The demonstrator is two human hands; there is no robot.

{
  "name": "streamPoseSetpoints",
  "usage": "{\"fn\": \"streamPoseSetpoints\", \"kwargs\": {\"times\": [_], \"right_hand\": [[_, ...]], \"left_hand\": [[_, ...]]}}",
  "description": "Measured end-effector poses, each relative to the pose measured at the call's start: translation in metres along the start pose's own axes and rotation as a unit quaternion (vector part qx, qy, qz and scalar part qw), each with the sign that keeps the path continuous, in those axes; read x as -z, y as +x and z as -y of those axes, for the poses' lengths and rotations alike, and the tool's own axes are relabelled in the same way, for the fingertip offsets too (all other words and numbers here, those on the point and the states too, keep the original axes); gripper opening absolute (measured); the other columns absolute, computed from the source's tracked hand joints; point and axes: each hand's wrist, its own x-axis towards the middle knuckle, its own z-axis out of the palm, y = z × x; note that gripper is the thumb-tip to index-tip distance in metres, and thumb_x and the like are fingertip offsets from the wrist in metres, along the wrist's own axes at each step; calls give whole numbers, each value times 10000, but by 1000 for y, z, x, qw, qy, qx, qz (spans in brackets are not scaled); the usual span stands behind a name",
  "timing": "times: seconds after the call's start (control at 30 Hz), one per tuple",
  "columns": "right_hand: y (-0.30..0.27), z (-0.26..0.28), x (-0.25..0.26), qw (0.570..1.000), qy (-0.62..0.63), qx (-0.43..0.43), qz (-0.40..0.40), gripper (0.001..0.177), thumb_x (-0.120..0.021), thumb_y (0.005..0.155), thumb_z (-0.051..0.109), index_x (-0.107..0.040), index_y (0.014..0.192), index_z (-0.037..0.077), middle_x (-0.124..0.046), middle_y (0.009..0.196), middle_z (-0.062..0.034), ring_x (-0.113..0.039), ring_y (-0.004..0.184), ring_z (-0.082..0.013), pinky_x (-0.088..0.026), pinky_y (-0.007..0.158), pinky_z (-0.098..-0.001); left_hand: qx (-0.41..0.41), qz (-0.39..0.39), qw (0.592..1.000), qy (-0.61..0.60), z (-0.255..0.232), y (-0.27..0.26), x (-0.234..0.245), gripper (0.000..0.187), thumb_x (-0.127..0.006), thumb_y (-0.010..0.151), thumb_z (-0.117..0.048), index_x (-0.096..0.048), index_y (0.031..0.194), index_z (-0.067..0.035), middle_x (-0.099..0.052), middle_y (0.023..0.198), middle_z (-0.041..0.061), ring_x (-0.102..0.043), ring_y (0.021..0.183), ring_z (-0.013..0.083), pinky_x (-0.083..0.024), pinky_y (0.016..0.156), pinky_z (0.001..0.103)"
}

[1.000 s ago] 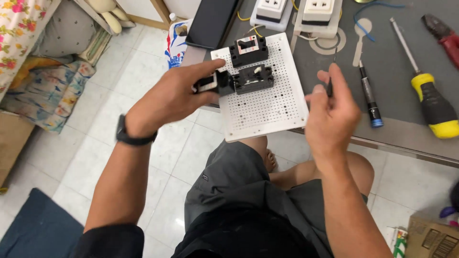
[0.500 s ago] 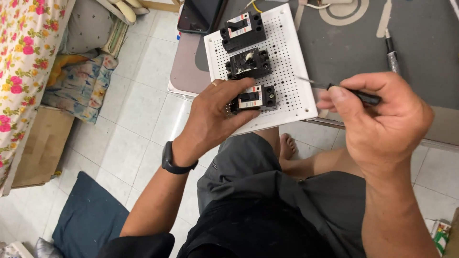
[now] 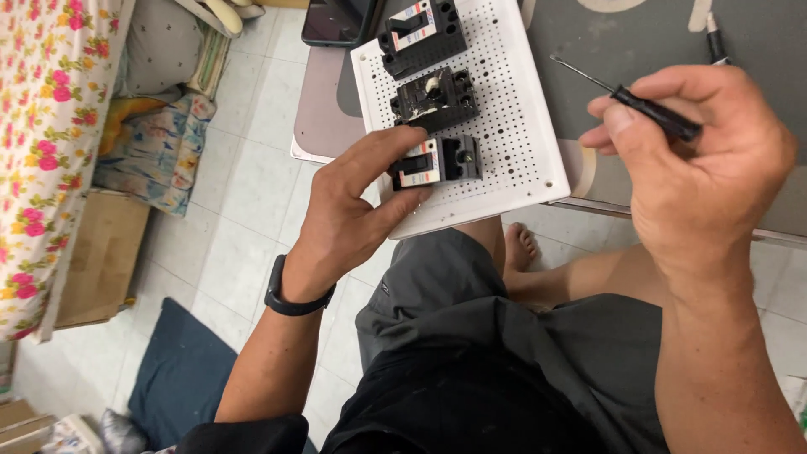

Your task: The person sits on the floor and uses a screwdriver to disassemble and reassemble small black electrical components on a white perforated board. They manipulate the components with their hands, removing and tightening screws to adjust internal parts.

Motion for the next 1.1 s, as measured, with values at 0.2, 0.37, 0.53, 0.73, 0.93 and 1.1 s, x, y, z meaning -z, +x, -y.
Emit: {"fn": "streamPoseSetpoints", "kwargs": {"times": [0.2, 0.37, 0.53, 0.73, 0.93, 1.1], "right_hand": [[-5, -18, 4, 991, 94, -96, -22, 87, -535, 1143, -141, -490, 1209, -106, -642, 998, -277, -705, 803, -298, -608, 753, -309], [-12, -34, 10, 986, 94, -133, -40, 167, -443, 1208, 54, -444, 1347, -38, -637, 1061, -226, -694, 850, -287, -609, 833, -317], [-16, -28, 10, 985, 71, -154, -14, 270, -383, 1211, 109, -417, 1388, -91, -604, 1087, -215, -670, 902, -287, -550, 911, -336], [-13, -19, 11, 983, 52, -178, -1, 330, -369, 1193, 176, -403, 1387, -89, -593, 1090, -198, -667, 951, -284, -544, 957, -352], [-9, -4, 8, 978, 44, -206, -7, 305, -368, 1169, 154, -405, 1365, -77, -609, 1073, -188, -664, 964, -259, -526, 983, -339], [5, 27, 3, 919, 69, -382, -62, 239, -401, 1042, 246, -438, 1243, 122, -627, 1014, -25, -643, 956, -94, -647, 624, -357]], "left_hand": [[0, 29, 999, 18, 5, -7, 3, 435, -691, 977, -71, -491, 1362, -87, -597, 1332, 135, -622, 1247, 309, -516, 1071, 426], [-11, 57, 998, 26, -1, -6, 7, 404, -649, 1009, -110, -467, 1370, -109, -595, 1321, 139, -631, 1250, 323, -541, 1094, 428], [4, 76, 997, 33, -12, -4, 4, 363, -651, 984, -86, -515, 1319, -64, -589, 1297, 185, -640, 1223, 321, -542, 1091, 395], [8, 48, 997, 60, -10, -4, -4, 368, -680, 958, -95, -532, 1293, -64, -610, 1278, 190, -637, 1241, 325, -543, 1129, 404], [-1, 64, 994, 92, -17, 1, -2, 326, -670, 952, -120, -559, 1250, -48, -618, 1246, 207, -667, 1179, 331, -561, 1074, 390], [-34, 79, 990, 109, -18, 3, -3, 316, -649, 968, -139, -558, 1249, -29, -603, 1238, 201, -680, 1130, 348, -587, 1016, 409]]}}
